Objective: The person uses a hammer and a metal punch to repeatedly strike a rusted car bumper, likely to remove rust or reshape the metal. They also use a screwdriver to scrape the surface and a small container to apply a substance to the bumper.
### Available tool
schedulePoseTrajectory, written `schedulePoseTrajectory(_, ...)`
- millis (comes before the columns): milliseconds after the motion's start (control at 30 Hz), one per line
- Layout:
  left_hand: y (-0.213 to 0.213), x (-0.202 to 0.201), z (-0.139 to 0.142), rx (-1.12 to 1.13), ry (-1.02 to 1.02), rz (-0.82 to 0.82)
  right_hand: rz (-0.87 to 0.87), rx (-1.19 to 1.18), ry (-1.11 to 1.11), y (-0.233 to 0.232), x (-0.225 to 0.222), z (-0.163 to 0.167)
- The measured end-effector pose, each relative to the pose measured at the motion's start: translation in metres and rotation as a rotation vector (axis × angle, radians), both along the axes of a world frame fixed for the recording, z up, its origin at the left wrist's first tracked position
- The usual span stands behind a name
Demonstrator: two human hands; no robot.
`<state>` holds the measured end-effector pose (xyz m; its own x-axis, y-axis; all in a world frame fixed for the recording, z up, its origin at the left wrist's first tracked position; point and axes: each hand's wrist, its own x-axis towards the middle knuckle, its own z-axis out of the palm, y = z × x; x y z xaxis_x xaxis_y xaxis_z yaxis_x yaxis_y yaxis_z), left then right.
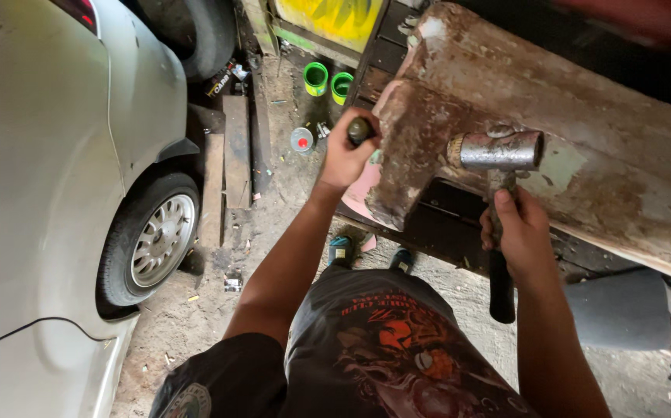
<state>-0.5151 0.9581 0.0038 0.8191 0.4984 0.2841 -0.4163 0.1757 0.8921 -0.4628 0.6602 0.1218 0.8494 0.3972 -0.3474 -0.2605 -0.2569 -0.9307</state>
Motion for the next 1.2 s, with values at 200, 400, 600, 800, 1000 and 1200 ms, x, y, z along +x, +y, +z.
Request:
schedulePoseTrajectory(200,0.000,0.009,-0.008,-0.018,-0.030,0.004,0.052,-0.047,-0.018,0.013,-0.004,-0.002)
schedulePoseTrajectory(400,0.003,0.017,-0.013,-0.131,-0.010,-0.035,0.010,-0.053,0.019,0.013,-0.005,-0.007)
schedulePoseTrajectory(600,0.004,0.026,-0.017,-0.122,-0.025,-0.048,0.021,-0.045,0.030,0.013,-0.004,-0.009)
schedulePoseTrajectory(800,0.003,0.029,-0.021,-0.019,0.028,-0.079,0.063,-0.066,-0.001,0.017,-0.005,-0.004)
schedulePoseTrajectory(1000,0.001,0.035,-0.017,0.199,0.062,-0.078,0.145,-0.193,-0.119,0.048,0.001,0.019)
schedulePoseTrajectory(1200,0.001,0.037,-0.015,0.290,0.175,-0.155,0.288,-0.399,-0.641,0.080,0.006,0.061)
